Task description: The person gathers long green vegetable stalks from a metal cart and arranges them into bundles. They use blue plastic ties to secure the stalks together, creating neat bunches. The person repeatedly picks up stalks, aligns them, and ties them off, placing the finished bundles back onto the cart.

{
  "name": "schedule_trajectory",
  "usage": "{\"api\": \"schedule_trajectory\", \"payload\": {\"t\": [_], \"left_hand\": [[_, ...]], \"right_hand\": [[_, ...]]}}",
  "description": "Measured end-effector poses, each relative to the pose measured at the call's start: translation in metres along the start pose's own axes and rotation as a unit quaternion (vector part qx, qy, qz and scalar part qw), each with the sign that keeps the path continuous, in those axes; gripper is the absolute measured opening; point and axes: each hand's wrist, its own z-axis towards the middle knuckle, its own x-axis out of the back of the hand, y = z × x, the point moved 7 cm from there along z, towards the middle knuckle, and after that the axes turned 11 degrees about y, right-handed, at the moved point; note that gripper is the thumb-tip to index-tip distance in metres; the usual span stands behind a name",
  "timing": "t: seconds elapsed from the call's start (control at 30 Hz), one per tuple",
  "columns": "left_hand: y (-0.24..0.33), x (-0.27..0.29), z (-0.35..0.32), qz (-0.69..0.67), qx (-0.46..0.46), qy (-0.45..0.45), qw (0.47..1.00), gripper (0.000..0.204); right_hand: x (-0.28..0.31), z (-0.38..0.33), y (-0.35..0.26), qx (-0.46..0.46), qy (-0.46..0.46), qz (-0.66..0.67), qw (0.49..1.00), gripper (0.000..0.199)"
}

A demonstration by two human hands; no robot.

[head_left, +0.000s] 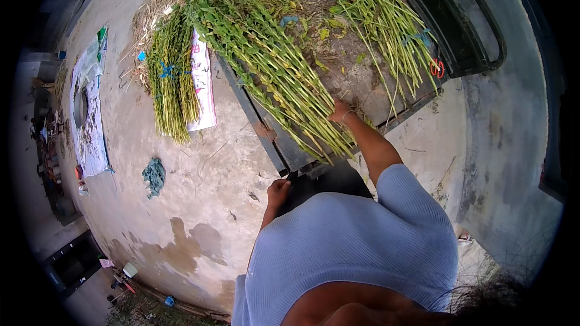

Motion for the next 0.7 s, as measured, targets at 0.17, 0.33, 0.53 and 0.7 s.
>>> {"api": "schedule_trajectory", "payload": {"t": [0.17,0.33,0.53,0.7], "left_hand": [[0.007,-0.005,0.003,0.017,0.031,-0.020,0.999,0.022],[-0.006,-0.013,0.017,0.009,0.010,-0.013,1.000,0.022],[0.010,-0.044,0.013,0.009,0.031,-0.045,0.998,0.020],[0.021,-0.066,-0.002,0.060,0.010,-0.060,0.996,0.023]], "right_hand": [[0.011,-0.022,0.033,-0.037,-0.014,0.087,0.995,0.075],[0.051,-0.034,0.124,-0.067,0.137,0.153,0.976,0.048],[0.135,-0.056,0.208,-0.160,0.391,0.042,0.905,0.036],[0.136,-0.055,0.210,-0.258,0.323,-0.048,0.909,0.056]]}}
